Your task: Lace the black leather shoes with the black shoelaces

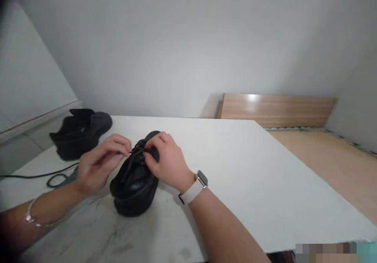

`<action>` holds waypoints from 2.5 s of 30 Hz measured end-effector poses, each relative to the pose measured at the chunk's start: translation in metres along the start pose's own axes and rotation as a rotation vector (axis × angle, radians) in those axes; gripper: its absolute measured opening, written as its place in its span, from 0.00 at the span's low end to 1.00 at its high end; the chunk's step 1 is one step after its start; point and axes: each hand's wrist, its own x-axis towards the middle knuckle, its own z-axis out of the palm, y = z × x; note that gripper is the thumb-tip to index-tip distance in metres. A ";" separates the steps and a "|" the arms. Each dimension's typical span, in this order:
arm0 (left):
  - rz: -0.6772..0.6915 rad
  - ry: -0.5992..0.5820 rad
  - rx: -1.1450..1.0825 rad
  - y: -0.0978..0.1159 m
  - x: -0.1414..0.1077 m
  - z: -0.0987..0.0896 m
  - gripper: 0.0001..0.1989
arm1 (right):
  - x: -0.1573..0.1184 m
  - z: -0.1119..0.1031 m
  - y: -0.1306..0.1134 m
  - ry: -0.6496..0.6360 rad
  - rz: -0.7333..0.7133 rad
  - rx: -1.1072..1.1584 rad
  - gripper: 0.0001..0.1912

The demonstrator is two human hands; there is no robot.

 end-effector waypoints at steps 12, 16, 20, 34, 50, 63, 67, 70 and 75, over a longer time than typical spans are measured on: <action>-0.206 -0.049 0.274 -0.013 0.007 -0.015 0.10 | 0.005 -0.004 0.010 -0.054 0.098 0.175 0.11; -0.295 -0.142 0.368 -0.018 0.005 -0.018 0.07 | 0.007 -0.001 0.011 -0.041 0.098 0.158 0.02; -0.279 -0.163 0.380 -0.015 0.003 -0.016 0.06 | 0.006 0.002 0.006 -0.024 0.082 0.120 0.05; -0.326 -0.186 0.245 -0.014 0.004 -0.013 0.10 | 0.007 0.004 0.001 0.214 0.107 0.181 0.02; -0.456 0.197 -0.133 -0.006 0.004 -0.020 0.08 | 0.004 0.003 0.001 0.011 0.044 -0.083 0.04; -0.371 -0.144 0.301 -0.013 0.002 -0.009 0.09 | 0.005 0.006 -0.016 0.007 0.187 0.860 0.15; -0.348 -0.184 0.325 -0.013 -0.001 -0.008 0.10 | 0.005 -0.003 -0.021 -0.010 0.212 0.931 0.17; -0.355 -0.183 0.325 -0.011 -0.001 -0.007 0.10 | 0.004 -0.008 -0.025 -0.053 0.218 0.884 0.17; -0.373 -0.146 0.341 -0.008 0.001 -0.002 0.08 | 0.004 -0.001 -0.014 0.028 0.234 0.597 0.14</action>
